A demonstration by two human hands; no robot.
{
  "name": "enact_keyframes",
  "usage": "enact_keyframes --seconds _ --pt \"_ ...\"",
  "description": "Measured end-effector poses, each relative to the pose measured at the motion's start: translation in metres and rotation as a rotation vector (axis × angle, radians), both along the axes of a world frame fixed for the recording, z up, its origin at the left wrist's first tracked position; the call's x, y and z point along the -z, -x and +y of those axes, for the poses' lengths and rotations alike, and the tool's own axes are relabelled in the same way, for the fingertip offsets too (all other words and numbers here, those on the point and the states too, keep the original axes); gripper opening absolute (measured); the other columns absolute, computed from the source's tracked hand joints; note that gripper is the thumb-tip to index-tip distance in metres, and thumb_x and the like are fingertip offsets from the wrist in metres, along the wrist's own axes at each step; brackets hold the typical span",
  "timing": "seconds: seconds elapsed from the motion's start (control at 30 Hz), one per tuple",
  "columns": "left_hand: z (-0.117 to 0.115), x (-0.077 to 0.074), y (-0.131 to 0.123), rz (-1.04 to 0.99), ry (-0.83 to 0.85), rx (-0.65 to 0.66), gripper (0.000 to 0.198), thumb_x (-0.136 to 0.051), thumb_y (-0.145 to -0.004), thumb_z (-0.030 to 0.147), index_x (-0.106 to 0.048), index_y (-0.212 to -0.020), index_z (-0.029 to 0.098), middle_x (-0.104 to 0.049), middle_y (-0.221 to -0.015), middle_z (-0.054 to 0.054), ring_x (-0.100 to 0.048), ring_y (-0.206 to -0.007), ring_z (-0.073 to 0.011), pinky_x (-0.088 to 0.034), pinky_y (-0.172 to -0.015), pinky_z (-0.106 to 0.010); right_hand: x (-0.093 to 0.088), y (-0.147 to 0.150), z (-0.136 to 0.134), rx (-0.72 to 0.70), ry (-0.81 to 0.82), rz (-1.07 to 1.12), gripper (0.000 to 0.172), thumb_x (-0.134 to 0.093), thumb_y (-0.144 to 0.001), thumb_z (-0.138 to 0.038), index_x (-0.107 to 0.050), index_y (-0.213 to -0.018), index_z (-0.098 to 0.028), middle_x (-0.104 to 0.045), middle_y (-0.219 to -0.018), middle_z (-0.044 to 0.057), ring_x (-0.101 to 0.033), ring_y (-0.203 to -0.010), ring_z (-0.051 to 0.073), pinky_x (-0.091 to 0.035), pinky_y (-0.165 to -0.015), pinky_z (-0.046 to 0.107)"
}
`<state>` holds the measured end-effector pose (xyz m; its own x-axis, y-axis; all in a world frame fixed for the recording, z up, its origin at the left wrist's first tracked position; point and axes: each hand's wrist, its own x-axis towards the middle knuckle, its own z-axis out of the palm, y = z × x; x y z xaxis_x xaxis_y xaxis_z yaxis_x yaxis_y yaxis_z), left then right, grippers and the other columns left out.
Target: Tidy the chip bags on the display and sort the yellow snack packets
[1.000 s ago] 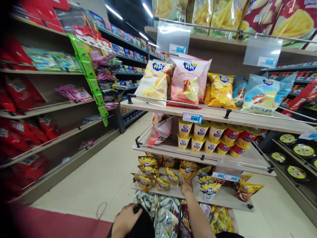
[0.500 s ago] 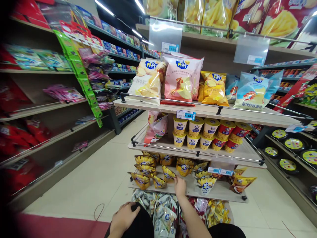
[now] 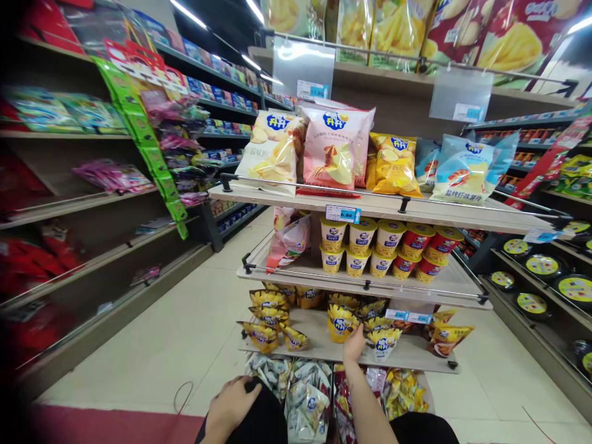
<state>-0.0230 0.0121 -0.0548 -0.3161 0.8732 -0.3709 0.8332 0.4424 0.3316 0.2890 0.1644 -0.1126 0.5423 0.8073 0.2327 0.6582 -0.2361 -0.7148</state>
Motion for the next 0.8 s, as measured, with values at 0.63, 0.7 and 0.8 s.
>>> enact_keyframes --seconds 0.63,0.7,0.8 --pt "-0.002 0.002 0.002 0.012 -0.008 -0.007 0.054 -0.040 -0.081 0.050 -0.069 -0.116 0.021 -0.066 -0.131 -0.011 -0.056 -0.127 -0.0311 -0.044 -0.102 -0.047 0.019 0.074 -0.028 0.038 -0.094 0.231 0.099 -0.060 -0.083 -0.056 -0.020 -0.152 0.003 -0.042 -0.144 0.032 -0.045 -0.133 0.038 -0.045 -0.104 0.046" --pt "-0.002 0.001 0.002 0.010 -0.006 -0.009 0.055 -0.040 -0.081 0.050 -0.069 -0.117 0.021 -0.066 -0.131 -0.012 -0.056 -0.126 -0.0312 -0.043 -0.103 -0.047 0.000 0.073 -0.015 0.014 -0.098 0.213 0.093 -0.065 -0.081 -0.057 -0.033 -0.149 -0.002 -0.052 -0.136 0.028 -0.052 -0.126 0.036 -0.048 -0.100 0.044" --pt "-0.001 0.001 0.002 0.005 0.004 -0.015 0.056 -0.041 -0.080 0.049 -0.068 -0.118 0.020 -0.065 -0.132 -0.012 -0.055 -0.127 -0.0319 -0.043 -0.103 -0.049 -0.018 0.071 -0.005 -0.009 -0.110 0.204 0.072 -0.064 -0.086 -0.053 -0.047 -0.141 -0.011 -0.058 -0.131 0.020 -0.058 -0.118 0.030 -0.048 -0.099 0.045"
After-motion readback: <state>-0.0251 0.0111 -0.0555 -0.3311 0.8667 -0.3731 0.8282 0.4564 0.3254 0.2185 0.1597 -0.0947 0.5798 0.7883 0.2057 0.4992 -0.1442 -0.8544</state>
